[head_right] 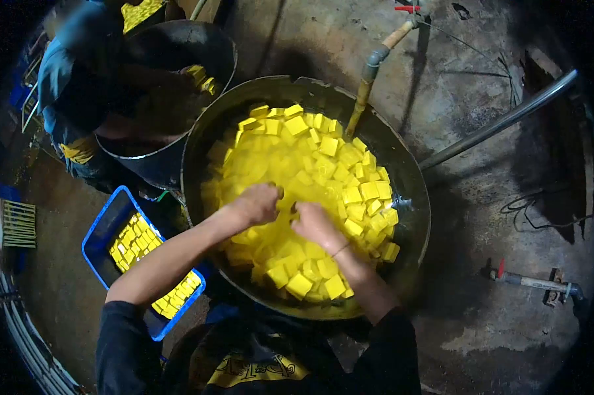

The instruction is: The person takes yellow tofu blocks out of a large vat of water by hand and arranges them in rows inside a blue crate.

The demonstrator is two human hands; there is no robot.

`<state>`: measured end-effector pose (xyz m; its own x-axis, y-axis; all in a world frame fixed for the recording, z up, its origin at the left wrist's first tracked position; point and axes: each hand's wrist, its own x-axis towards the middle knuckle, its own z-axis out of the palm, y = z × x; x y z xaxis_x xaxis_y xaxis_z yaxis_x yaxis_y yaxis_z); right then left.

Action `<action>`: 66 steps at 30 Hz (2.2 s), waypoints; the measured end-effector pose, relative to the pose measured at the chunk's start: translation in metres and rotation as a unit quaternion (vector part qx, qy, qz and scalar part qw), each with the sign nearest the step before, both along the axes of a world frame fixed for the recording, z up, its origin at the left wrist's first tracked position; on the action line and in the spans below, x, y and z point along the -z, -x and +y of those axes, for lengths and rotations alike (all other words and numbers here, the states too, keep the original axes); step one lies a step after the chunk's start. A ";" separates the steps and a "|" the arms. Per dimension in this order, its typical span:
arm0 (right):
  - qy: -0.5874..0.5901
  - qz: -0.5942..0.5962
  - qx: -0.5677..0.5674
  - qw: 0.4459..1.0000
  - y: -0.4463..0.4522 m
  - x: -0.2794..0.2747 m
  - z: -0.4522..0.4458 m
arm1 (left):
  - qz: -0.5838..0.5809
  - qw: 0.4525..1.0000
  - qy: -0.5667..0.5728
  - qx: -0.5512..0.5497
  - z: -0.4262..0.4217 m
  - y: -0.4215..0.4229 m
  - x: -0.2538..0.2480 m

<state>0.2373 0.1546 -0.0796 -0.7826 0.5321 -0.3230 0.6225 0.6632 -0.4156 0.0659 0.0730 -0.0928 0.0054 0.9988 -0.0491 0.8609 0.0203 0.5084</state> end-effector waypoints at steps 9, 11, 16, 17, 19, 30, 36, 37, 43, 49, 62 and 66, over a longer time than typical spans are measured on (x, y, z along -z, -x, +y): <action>-0.014 -0.072 -0.111 0.991 -0.008 0.111 0.010 | 0.150 0.974 0.159 0.061 0.023 -0.044 0.089; 0.037 -0.060 -0.106 0.992 -0.005 0.083 0.031 | 0.124 0.983 0.109 0.080 0.022 -0.035 0.088; 0.180 0.128 -0.059 0.973 0.014 0.048 0.117 | 0.033 0.993 0.116 -0.012 0.027 0.004 0.091; 0.173 0.121 -0.051 0.976 0.023 0.049 0.134 | 0.038 0.985 0.165 0.034 0.039 0.016 0.085; 0.126 0.062 -0.064 0.988 0.049 0.030 0.149 | -0.017 0.999 0.048 -0.009 0.040 0.025 0.063; 0.011 -0.054 -0.184 0.981 0.086 0.082 0.176 | -0.160 0.975 -0.068 -0.137 0.052 0.059 0.124; 0.278 0.226 0.045 0.932 0.040 0.055 0.179 | -0.640 0.719 0.025 -0.270 0.078 0.049 0.065; 0.277 0.253 0.056 0.925 0.037 0.054 0.178 | -0.706 0.656 -0.008 -0.268 0.082 0.043 0.063; 0.367 0.277 0.118 0.880 0.036 0.009 0.144 | -0.857 0.381 -0.154 -0.310 0.124 -0.007 0.083; 0.197 0.313 0.049 0.928 0.046 0.006 0.132 | -0.878 0.310 -0.194 -0.310 0.140 -0.041 0.075; 0.020 0.185 -0.131 0.974 0.005 0.021 0.116 | -0.920 0.173 -0.280 -0.213 0.111 -0.001 0.001; -0.057 -0.101 -0.264 0.957 -0.007 0.055 0.090 | -0.901 0.208 -0.296 -0.239 0.092 0.033 -0.027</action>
<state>0.2440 0.2444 -0.1349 -0.8799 0.1195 -0.4600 0.2471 0.9417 -0.2282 0.0330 0.1652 -0.0654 -0.6253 0.7338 -0.2658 -0.7664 -0.6416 0.0318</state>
